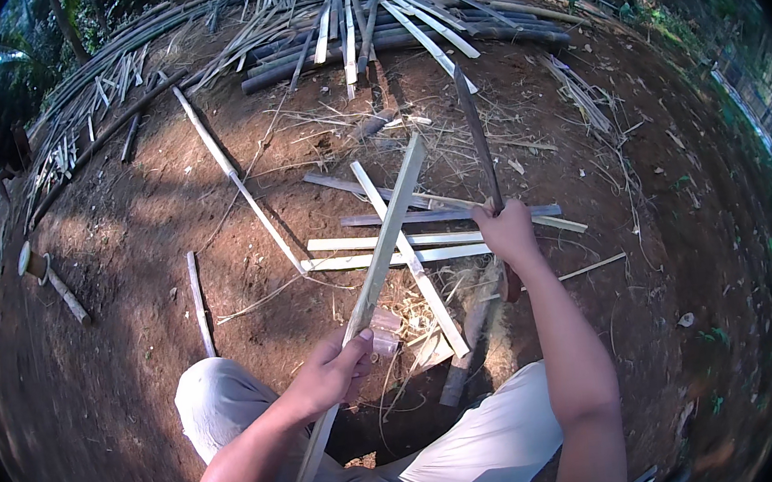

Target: The person sits on the ground in a wooded area and uses a large machete to split long bamboo poles into thin strips. They repeatedly position the bamboo on a wooden block and strike it with the machete to separate the material, accumulating a pile of finished strips.

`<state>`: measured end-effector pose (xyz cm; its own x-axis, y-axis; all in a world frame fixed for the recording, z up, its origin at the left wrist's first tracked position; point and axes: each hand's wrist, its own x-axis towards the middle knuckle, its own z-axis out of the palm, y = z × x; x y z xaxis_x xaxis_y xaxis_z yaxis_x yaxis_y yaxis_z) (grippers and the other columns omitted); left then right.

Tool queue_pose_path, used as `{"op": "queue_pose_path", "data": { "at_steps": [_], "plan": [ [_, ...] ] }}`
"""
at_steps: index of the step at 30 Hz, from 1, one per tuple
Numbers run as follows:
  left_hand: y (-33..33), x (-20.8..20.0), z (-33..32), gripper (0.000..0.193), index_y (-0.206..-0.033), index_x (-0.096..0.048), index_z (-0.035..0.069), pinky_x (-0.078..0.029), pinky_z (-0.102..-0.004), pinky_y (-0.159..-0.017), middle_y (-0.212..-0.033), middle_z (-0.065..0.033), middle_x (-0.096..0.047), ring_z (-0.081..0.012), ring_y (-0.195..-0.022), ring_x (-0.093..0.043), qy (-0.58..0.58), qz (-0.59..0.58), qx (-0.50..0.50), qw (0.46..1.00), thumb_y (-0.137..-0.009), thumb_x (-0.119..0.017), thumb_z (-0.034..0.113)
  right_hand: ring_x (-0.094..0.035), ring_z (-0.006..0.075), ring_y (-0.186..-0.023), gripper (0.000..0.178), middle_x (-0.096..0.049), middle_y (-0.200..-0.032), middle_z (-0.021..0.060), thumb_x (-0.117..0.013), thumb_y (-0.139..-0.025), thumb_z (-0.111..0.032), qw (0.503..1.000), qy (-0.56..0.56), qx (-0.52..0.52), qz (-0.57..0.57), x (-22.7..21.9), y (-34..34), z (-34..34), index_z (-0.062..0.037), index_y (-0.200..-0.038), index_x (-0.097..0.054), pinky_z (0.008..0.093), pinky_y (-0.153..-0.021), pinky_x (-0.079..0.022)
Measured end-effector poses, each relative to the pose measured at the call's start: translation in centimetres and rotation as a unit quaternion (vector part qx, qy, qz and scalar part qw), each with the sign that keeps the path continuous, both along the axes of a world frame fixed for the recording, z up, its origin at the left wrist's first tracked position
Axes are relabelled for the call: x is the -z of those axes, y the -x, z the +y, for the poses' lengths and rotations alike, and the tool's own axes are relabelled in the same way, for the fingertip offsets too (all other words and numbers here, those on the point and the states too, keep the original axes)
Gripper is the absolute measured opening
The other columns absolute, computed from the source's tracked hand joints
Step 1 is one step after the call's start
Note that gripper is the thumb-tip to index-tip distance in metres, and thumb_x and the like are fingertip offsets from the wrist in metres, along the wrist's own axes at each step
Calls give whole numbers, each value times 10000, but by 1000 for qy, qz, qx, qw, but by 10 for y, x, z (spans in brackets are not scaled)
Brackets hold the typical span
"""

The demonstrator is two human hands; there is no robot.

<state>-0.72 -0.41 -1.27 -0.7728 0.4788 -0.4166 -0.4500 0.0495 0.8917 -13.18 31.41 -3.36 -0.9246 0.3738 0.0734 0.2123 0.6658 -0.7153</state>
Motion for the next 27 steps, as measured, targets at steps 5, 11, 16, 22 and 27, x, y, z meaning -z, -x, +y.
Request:
{"op": "queue_pose_path", "data": {
  "at_steps": [5, 11, 16, 22, 27],
  "plan": [
    [4, -12, 1, 315, -965, -527, 51, -377, -244, -394, -682, -28, -509, -90, -440, -466, -96, -104, 61, 988, -1055, -420, 334, -376, 44, -425, 379, -384, -526, -60, -651, -943, -413, 956, 287, -7, 69, -50, -23, -47, -42, -866, -645, 245, -416, -322],
    [-2, -10, 5, 353, -999, -531, -5, -462, -263, -409, -717, -71, -549, -127, -424, -518, -175, -168, 106, 964, -1053, -417, 324, -313, 22, -390, 311, -337, -516, -90, -669, -946, -361, 922, 380, -28, 73, -71, -37, -57, -71, -864, -592, 227, -382, -279],
    [-9, -5, 11, 413, -1095, -522, -50, -526, -279, -466, -752, -92, -570, -157, -509, -595, -180, -168, 120, 962, -1052, -415, 346, -287, 25, -388, 269, -305, -515, -103, -723, -909, -270, 879, 471, -52, 50, -69, -38, -51, -106, -802, -538, 232, -384, -265],
    [-21, -14, 20, 536, -1155, -491, -40, -503, -260, -475, -720, -67, -542, -141, -486, -554, -156, -178, 101, 966, -1052, -332, 461, -276, 29, -393, 284, -289, -515, -108, -749, -874, -222, 855, 515, -9, 55, -67, -31, -28, -128, -747, -512, 239, -384, -265],
    [-12, -3, 11, 613, -1102, -523, 16, -349, -218, -432, -656, -3, -435, -82, -432, -373, -184, -230, 109, 949, -1033, -221, 544, -280, 33, -397, 343, -282, -514, -107, -735, -893, -324, 872, 489, 8, 6, -63, -33, -16, -100, -731, -532, 231, -390, -268]
  ]
}}
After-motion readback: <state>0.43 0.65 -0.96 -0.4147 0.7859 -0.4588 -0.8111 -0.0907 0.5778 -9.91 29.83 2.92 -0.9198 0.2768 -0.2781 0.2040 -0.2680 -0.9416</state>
